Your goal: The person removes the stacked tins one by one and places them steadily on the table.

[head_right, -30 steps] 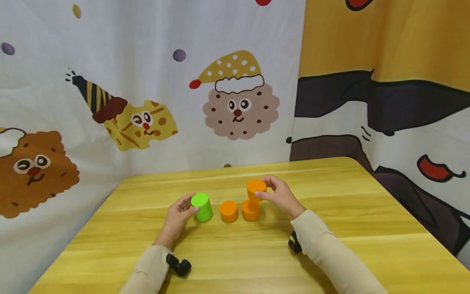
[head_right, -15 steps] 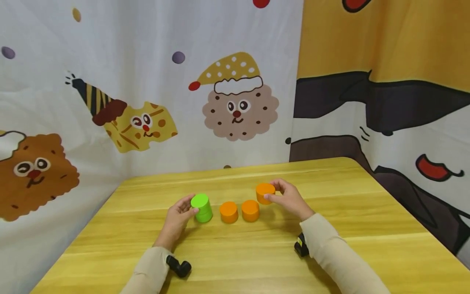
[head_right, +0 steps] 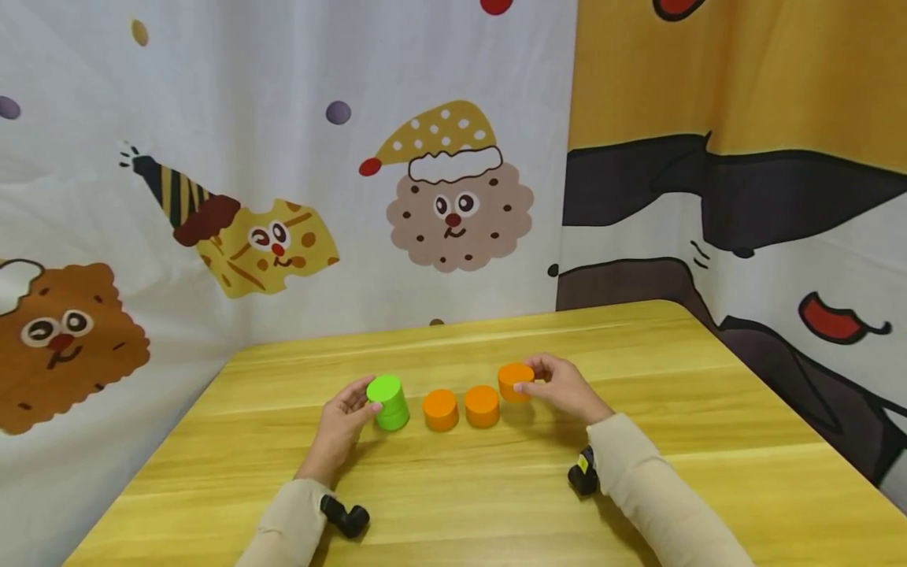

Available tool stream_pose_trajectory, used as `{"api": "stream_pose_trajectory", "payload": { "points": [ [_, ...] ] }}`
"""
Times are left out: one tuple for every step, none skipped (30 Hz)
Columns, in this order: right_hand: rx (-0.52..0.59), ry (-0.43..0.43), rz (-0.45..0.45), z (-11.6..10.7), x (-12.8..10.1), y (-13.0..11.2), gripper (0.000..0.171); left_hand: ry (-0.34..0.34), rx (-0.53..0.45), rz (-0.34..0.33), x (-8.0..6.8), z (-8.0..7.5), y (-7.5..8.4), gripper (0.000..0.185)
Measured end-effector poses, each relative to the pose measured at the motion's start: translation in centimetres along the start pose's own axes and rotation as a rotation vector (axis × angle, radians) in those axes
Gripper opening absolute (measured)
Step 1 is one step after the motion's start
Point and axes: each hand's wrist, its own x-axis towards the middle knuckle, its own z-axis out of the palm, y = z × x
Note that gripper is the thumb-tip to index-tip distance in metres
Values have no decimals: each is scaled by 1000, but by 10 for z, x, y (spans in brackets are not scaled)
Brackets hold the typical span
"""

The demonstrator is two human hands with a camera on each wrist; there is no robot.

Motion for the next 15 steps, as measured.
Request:
{"api": "stream_pose_trajectory", "payload": {
  "points": [
    [-1,-9,3,0,0,1,45,2,1,-2,0,0,0,57],
    [1,-14,8,0,0,1,45,3,3,-4,0,0,0,57],
    [2,-19,12,0,0,2,45,4,5,-6,-1,0,1,57],
    [5,-26,11,1,0,3,45,3,7,-7,-1,0,0,57],
    [7,-33,9,1,0,3,45,3,5,-8,-1,1,1,57],
    [11,-39,8,1,0,4,45,3,5,-7,-1,1,0,57],
    [16,-43,10,1,0,5,45,3,2,-6,-1,1,0,58],
    [23,-46,12,1,0,5,44,2,2,-3,0,1,0,58],
    [28,-49,15,0,1,6,44,2,2,1,0,1,0,58],
    [35,-53,20,0,1,6,44,1,6,4,1,1,-1,58],
    [37,-61,20,0,1,7,45,2,5,5,1,1,-1,58],
    [40,-69,21,-1,0,7,45,3,6,6,1,0,-1,58],
    [43,-75,25,-1,0,7,45,2,6,5,1,0,0,58],
    [46,-81,29,-1,0,7,46,3,9,4,1,0,0,57],
    [45,-87,34,-2,-1,7,46,4,11,1,0,0,1,57]
  ]
}}
